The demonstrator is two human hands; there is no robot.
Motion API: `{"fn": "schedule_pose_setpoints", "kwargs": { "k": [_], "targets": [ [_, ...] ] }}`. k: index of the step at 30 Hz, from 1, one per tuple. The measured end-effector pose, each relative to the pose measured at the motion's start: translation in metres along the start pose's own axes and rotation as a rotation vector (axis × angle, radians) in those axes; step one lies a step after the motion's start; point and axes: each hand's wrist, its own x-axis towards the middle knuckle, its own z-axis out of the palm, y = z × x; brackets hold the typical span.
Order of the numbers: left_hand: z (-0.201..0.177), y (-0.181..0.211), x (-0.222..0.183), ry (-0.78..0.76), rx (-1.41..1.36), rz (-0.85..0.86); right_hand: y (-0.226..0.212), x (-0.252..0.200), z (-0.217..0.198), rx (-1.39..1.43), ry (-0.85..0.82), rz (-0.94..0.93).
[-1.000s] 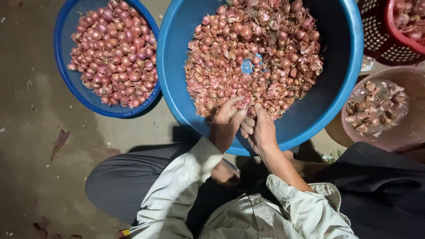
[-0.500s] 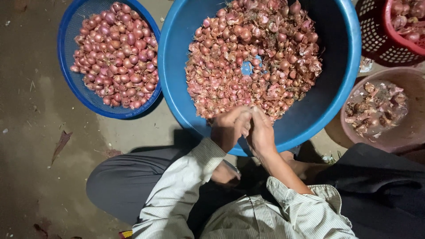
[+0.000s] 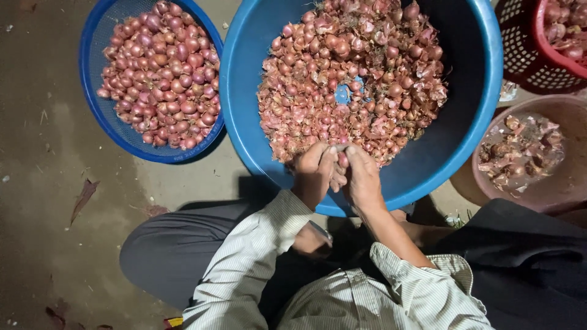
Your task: The person sits on the floor and peels small red onions by hand, removing dry outer skins and roots. The peeled onions are placed into a blue basket to the left, while the discarded skins remain in the large central blue basin.
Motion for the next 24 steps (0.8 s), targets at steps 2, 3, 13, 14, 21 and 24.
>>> {"fn": "schedule_pose_setpoints", "kwargs": {
  "k": [2, 3, 13, 14, 21, 24],
  "targets": [
    [0.003, -0.023, 0.007, 0.035, -0.251, -0.018, -0.013, -0.002, 0.006, 0.177, 0.075, 0.103],
    [0.003, -0.029, 0.011, 0.033, -0.252, -0.015, -0.010, -0.002, 0.004, 0.177, 0.074, 0.099],
    [0.007, -0.051, 0.003, -0.009, -0.081, -0.183, 0.003, -0.005, -0.002, 0.033, 0.333, -0.031],
    [0.012, -0.058, 0.000, -0.083, -0.150, -0.292, -0.001, -0.006, 0.002, 0.005, 0.360, -0.080],
    [0.013, -0.048, -0.004, -0.109, -0.232, -0.223, 0.003, -0.005, -0.001, -0.067, 0.219, -0.033],
    [0.010, -0.063, 0.003, -0.080, -0.263, -0.249, 0.013, -0.003, -0.006, -0.088, 0.090, -0.024]
  ]
}}
